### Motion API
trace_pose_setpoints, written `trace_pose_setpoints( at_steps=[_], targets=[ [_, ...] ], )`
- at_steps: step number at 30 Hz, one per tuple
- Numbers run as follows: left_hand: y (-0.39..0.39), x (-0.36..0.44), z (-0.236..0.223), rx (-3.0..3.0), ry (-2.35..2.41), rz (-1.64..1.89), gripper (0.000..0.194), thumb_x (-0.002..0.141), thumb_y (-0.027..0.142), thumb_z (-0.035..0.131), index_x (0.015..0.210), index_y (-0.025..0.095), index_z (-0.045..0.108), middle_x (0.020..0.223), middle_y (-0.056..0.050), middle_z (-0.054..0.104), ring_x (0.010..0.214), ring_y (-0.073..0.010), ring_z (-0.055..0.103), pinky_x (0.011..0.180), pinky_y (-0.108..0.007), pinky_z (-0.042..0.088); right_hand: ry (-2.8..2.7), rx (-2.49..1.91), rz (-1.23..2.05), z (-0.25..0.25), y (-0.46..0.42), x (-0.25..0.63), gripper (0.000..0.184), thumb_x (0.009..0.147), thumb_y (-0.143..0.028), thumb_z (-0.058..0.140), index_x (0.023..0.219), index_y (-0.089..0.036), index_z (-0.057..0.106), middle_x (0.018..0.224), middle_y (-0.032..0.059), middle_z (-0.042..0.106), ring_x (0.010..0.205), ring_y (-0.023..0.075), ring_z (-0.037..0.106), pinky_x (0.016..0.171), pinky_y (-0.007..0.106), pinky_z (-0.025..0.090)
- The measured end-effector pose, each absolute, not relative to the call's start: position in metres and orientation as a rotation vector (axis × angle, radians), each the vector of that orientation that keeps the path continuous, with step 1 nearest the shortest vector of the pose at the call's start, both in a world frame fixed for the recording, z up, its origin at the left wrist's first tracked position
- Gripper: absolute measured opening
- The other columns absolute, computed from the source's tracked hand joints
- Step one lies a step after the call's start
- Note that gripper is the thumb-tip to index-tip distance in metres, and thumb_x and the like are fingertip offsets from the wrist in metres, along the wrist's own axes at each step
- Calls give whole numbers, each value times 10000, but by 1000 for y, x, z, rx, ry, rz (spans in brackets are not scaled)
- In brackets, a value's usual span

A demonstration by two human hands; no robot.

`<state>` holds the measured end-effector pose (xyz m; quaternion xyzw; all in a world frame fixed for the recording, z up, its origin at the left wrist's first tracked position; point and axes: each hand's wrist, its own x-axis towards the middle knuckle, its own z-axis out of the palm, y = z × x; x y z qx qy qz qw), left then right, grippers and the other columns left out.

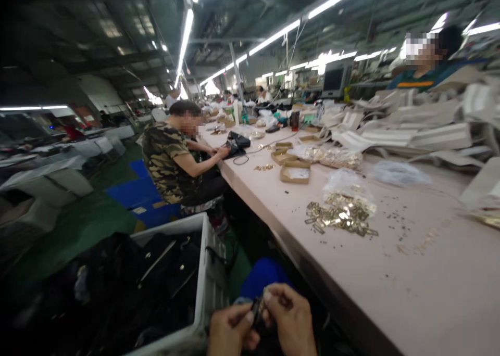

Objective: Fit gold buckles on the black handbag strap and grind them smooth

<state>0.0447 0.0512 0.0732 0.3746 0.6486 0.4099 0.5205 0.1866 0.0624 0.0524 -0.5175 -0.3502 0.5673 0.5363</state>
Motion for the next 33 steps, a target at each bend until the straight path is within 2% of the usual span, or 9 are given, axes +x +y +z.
trace_pose_setpoints(
  at_steps=[1,6,11,15,21,26,33],
  targets=[
    [49,43,68,894,1525,966,335,808,428,810,846,95,794,659,-75,740,519,-159,661,479,-248,523,-845,-1244,1326,55,60,187,456,701,-568,845,863,-147,783,633,70,684,560,185,601,577,293,508],
    [42,38,55,866,1383,1017,351,796,330,734,978,44,823,725,-136,780,530,-157,704,484,-212,540,-843,-1237,1379,63,60,182,424,741,-526,838,881,-129,777,675,73,702,586,175,611,587,286,525],
    [41,36,58,881,1310,1014,295,826,240,644,963,54,828,763,-124,774,555,-135,708,522,-195,566,-872,-1220,1407,60,58,174,413,743,-512,850,852,-122,768,658,60,691,580,161,615,564,264,527],
    [41,33,55,885,1285,1019,272,846,260,662,931,65,831,741,-112,761,565,-137,705,543,-204,582,-856,-1303,1392,55,56,171,442,725,-539,862,860,-128,771,670,59,707,581,172,641,565,269,555],
    [39,31,53,871,1221,1024,266,854,277,704,973,80,838,721,-71,739,577,-133,704,561,-211,596,-857,-1370,1389,47,52,170,471,718,-549,866,902,-124,783,706,76,731,581,204,674,590,315,604],
    [39,30,51,861,1214,1007,310,891,328,700,1011,74,832,724,-79,745,591,-154,729,584,-234,612,-848,-1378,1392,45,51,167,466,730,-543,865,922,-127,781,721,91,744,614,232,710,633,336,629],
    [37,29,52,875,1230,994,295,874,249,680,1062,73,822,796,-102,772,623,-172,754,585,-238,621,-858,-1370,1391,49,51,170,443,727,-526,871,891,-125,776,723,88,748,608,216,709,630,316,629]
  ],
)
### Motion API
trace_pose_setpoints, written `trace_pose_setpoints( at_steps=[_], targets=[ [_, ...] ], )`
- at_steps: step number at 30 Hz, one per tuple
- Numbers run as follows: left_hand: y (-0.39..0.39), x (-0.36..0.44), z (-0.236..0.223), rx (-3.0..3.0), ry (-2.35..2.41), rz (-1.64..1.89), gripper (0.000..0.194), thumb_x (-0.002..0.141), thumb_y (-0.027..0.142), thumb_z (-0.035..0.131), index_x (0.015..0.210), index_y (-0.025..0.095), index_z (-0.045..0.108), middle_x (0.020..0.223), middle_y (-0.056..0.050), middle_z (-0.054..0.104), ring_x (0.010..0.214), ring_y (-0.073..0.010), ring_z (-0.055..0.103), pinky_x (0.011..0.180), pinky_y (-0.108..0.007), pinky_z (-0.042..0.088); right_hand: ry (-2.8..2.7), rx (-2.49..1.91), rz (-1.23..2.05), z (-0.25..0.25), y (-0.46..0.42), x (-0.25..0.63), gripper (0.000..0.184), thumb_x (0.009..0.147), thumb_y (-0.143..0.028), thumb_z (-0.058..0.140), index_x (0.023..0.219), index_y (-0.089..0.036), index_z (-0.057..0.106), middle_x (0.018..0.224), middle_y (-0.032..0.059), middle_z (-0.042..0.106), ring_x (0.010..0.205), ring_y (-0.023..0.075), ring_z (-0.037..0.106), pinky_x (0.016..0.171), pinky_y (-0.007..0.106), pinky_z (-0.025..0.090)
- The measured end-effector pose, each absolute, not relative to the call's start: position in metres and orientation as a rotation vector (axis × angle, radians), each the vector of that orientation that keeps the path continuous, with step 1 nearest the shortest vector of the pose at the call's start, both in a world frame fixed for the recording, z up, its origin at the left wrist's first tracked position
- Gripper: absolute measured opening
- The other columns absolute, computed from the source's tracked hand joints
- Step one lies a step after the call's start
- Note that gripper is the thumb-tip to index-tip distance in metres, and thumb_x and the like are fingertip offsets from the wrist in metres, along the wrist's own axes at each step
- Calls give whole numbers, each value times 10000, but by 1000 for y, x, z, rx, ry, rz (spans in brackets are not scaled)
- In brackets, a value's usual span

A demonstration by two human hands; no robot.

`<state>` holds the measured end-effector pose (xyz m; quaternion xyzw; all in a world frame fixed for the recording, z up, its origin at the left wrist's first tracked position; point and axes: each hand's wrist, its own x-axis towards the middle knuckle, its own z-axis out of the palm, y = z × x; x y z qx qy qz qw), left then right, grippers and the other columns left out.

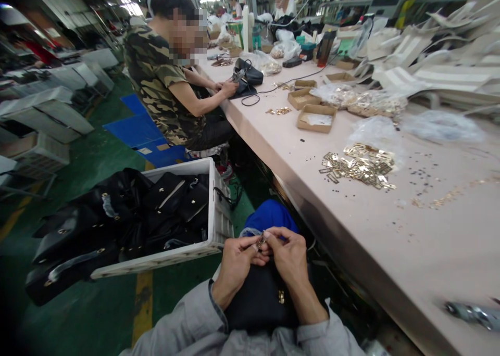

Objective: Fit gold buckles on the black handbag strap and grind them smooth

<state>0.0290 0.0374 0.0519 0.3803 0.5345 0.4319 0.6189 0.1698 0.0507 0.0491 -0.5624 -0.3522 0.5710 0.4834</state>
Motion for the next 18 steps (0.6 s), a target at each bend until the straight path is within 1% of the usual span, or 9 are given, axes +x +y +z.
trace_pose_setpoints(
  at_steps=[3,7,10,15,18],
  targets=[
    [38,30,53,847,1244,1004,321,864,218,651,1085,49,811,812,-122,781,600,-172,753,573,-242,621,-885,-1387,1366,48,51,173,449,725,-532,868,881,-121,777,740,97,754,619,214,706,626,314,627],
    [38,31,51,841,1264,1004,352,853,185,622,1122,37,794,805,-136,793,615,-180,765,586,-242,630,-908,-1399,1348,49,51,176,459,736,-547,855,883,-119,778,701,88,741,588,212,701,616,320,629],
    [37,30,48,865,1261,992,332,856,193,615,1087,48,805,806,-134,796,620,-181,768,593,-249,638,-929,-1406,1338,51,50,175,471,743,-562,844,890,-120,779,688,81,737,582,215,702,615,323,628],
    [36,28,41,861,1244,1004,313,861,224,648,1088,78,807,820,-122,791,624,-182,767,589,-253,637,-1017,-1482,1219,49,46,173,437,772,-552,823,909,-138,792,736,88,759,632,221,721,604,293,599],
    [35,27,40,869,1234,997,310,876,251,656,1093,86,803,843,-122,785,636,-186,770,601,-262,639,-1019,-1507,1206,45,45,172,425,791,-546,807,927,-144,792,740,93,762,640,232,724,587,295,584]
  ],
)
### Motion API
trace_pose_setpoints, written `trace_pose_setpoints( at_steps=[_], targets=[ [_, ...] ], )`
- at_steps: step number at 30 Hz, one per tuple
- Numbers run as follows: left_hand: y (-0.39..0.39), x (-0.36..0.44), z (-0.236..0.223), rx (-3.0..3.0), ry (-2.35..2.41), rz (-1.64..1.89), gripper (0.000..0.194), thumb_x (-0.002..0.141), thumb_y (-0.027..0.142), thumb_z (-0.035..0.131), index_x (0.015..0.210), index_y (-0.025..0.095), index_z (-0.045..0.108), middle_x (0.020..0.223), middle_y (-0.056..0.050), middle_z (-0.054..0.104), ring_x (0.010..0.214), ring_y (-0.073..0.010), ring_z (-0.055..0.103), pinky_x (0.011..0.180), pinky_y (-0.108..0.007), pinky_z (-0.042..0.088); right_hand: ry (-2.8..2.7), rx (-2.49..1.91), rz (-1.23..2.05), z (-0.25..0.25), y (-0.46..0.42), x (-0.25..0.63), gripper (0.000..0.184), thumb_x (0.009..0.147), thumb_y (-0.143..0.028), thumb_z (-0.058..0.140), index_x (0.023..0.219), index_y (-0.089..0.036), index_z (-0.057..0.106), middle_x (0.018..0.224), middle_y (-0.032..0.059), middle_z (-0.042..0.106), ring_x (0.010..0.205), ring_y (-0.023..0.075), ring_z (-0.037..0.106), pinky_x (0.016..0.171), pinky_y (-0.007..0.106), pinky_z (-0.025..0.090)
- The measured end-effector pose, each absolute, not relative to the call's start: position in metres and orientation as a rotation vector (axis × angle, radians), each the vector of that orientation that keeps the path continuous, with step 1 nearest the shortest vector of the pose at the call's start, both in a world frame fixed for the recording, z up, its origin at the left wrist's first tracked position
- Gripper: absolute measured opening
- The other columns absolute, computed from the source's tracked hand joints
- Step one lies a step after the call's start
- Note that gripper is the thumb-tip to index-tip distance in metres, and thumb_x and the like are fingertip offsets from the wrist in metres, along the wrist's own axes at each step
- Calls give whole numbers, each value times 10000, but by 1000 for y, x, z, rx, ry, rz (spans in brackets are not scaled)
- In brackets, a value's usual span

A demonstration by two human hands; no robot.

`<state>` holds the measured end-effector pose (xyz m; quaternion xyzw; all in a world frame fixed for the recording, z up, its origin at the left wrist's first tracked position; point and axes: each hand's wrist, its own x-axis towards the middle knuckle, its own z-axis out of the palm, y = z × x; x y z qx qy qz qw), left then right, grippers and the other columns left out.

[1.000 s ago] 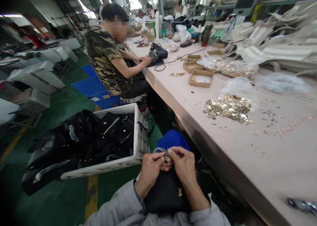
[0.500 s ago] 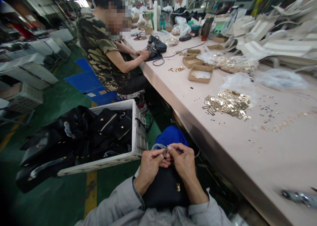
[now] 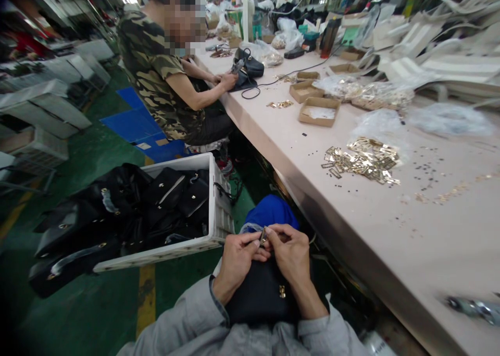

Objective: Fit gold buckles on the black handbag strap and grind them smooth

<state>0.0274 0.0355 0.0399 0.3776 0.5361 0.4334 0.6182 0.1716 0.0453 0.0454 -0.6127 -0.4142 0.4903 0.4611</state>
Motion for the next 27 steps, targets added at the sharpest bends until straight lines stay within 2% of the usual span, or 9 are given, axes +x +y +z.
trace_pose_setpoints(
  at_steps=[5,8,13,19,24,27],
  targets=[
    [31,30,52,1065,1255,973,291,902,256,637,1114,119,783,886,-97,743,645,-194,765,585,-276,627,-1011,-1528,1191,45,45,170,382,805,-517,796,905,-149,782,704,73,743,620,222,705,591,294,569],
    [26,32,63,1333,1339,954,238,931,247,609,1090,167,767,891,-59,678,605,-163,711,566,-284,594,-1060,-1511,1171,45,45,172,344,827,-495,775,885,-156,778,719,65,739,624,206,680,601,290,549],
    [19,35,65,1864,1555,925,148,947,202,579,969,180,724,801,-56,646,762,-225,644,715,-353,529,-1201,-1482,1129,45,47,179,278,860,-452,748,852,-175,765,803,60,747,727,206,670,677,297,518],
    [17,38,55,1884,1598,1000,202,980,184,528,1055,156,714,826,-74,669,697,-196,639,636,-302,497,-1315,-1391,1179,47,53,187,242,887,-419,736,836,-183,752,829,50,733,776,203,654,747,315,499],
    [17,38,51,1886,1599,995,254,985,181,525,1158,152,708,838,-74,672,700,-196,651,624,-298,517,-1417,-1255,1280,50,56,196,211,915,-359,715,1044,-207,785,942,51,734,862,198,660,807,315,507],
    [16,37,47,1927,1617,997,271,994,186,522,1192,139,700,866,-89,680,733,-211,666,659,-321,537,-1616,-1188,1258,52,59,202,214,964,-296,650,1120,-238,784,943,41,723,871,186,654,826,311,501]
  ],
)
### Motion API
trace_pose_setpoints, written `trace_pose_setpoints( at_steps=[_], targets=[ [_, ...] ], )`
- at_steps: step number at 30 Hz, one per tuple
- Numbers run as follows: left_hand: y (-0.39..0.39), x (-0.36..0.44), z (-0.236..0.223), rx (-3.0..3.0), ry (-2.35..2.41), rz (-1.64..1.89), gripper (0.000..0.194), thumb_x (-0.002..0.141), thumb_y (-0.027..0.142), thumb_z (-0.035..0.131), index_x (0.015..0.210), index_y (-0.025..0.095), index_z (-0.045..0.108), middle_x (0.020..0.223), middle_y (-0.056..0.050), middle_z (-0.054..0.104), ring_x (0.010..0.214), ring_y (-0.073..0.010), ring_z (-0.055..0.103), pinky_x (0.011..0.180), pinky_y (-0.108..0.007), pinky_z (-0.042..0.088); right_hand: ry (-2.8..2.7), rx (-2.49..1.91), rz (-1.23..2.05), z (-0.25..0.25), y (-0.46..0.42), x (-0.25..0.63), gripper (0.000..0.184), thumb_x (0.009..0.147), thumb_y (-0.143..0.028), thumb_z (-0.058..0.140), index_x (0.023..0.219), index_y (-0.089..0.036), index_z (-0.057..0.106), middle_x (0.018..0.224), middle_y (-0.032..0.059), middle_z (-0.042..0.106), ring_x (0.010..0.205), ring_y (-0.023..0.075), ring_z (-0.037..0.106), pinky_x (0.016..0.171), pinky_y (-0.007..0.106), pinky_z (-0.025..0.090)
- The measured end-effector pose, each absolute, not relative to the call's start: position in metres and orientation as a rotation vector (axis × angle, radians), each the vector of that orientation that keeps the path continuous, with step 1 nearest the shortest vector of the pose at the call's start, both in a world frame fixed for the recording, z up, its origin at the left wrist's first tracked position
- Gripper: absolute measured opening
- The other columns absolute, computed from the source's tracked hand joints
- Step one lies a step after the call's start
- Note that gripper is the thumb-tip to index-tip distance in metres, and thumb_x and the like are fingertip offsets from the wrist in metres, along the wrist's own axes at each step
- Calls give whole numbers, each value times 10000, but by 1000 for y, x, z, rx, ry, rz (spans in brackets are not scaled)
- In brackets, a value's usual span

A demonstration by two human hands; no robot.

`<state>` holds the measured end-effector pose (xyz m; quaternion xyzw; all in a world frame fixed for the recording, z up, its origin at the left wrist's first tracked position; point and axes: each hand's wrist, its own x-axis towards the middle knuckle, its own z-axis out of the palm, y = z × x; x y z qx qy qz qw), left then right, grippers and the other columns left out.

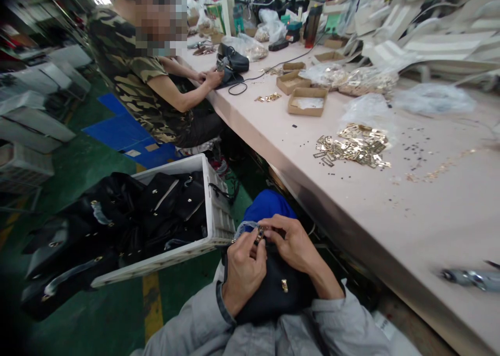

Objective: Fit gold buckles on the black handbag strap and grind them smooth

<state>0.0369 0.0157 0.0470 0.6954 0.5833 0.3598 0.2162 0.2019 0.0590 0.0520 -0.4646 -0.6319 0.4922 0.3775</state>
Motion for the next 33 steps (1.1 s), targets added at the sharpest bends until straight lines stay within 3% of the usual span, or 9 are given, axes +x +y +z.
trace_pose_setpoints(
  at_steps=[6,11,23,33],
  targets=[
    [15,35,42,2033,1659,949,287,1002,196,523,1230,131,685,877,-101,691,765,-235,681,696,-356,564,-1770,-1137,1199,55,74,210,215,979,-276,646,1137,-236,786,967,43,728,892,185,660,847,308,500],
    [15,34,44,2061,1665,971,249,1002,195,537,1196,156,688,873,-86,696,781,-218,692,718,-327,573,-1689,-1087,1280,53,77,210,191,977,-318,661,1036,-194,794,913,51,721,832,181,663,815,306,513],
    [14,34,41,2134,1671,902,318,1013,190,519,1300,131,645,913,-116,722,818,-251,718,710,-354,573,-1630,-994,1483,54,75,211,287,978,-395,645,1134,-201,789,948,60,683,825,171,630,775,288,517],
    [19,16,56,1961,1403,849,332,1048,180,406,1180,151,709,945,-105,715,888,-227,670,781,-340,536,-1520,-939,1571,46,72,212,294,977,-393,645,1143,-196,787,917,43,653,788,158,632,762,294,528]
  ],
)
